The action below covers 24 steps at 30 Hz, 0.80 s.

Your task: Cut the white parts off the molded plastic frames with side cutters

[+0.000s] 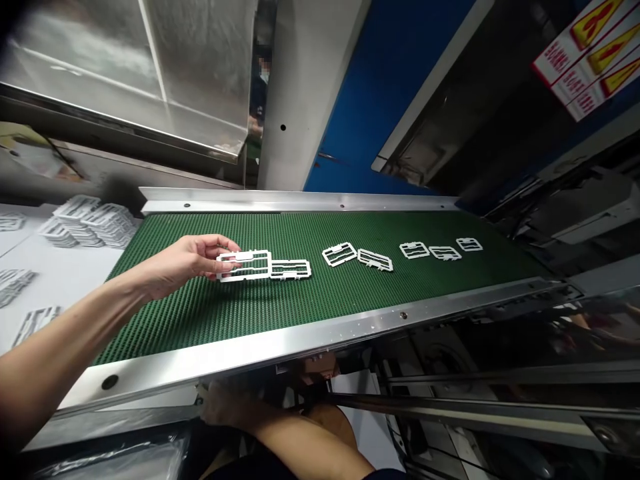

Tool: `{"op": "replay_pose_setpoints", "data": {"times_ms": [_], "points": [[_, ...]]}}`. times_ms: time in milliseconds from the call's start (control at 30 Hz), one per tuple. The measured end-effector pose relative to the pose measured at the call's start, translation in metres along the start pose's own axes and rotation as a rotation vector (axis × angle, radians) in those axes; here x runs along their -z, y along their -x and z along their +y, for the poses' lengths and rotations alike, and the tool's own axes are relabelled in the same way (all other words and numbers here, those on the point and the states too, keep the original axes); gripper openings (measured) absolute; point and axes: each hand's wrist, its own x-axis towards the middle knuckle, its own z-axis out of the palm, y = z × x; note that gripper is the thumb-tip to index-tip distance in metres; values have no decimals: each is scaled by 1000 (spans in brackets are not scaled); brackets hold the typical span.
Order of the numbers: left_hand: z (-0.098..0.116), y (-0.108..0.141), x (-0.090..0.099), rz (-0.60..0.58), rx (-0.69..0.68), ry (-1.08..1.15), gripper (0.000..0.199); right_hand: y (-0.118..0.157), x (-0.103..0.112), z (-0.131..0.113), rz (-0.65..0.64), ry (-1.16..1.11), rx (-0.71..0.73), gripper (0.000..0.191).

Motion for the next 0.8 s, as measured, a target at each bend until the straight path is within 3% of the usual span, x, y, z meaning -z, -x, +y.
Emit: {"op": "replay_pose_setpoints", "data": {"times_ms": [100, 233, 333, 400, 467, 533, 667, 733, 800], "points": [[3, 1, -3, -14, 0, -10, 30, 17, 2, 12, 34, -6, -124, 32], [4, 5, -7, -56, -6, 0, 28, 71, 20, 35, -21, -164, -178, 48], [3, 6, -10, -93, -22, 21, 26, 116, 33, 52, -37, -632, -80, 46], [3, 7, -14, -107, -21, 20, 25, 140, 36, 60, 20, -976, 35, 44], [7, 11, -21, -110, -18, 9, 25, 160, 37, 64, 146, -1199, 80, 39], [13, 23, -37, -110, -26, 3, 24, 175, 41, 61, 343, -1279, 78, 31], [25, 65, -86, -219, -128, -124, 22, 197, 69, 27, 774, -1294, 194, 20], [19, 84, -110, -300, -181, -241, 25, 206, 88, 8, 879, -1319, 274, 24], [0, 95, -130, -334, -143, -240, 27, 214, 101, -3, 907, -1325, 305, 24]]}}
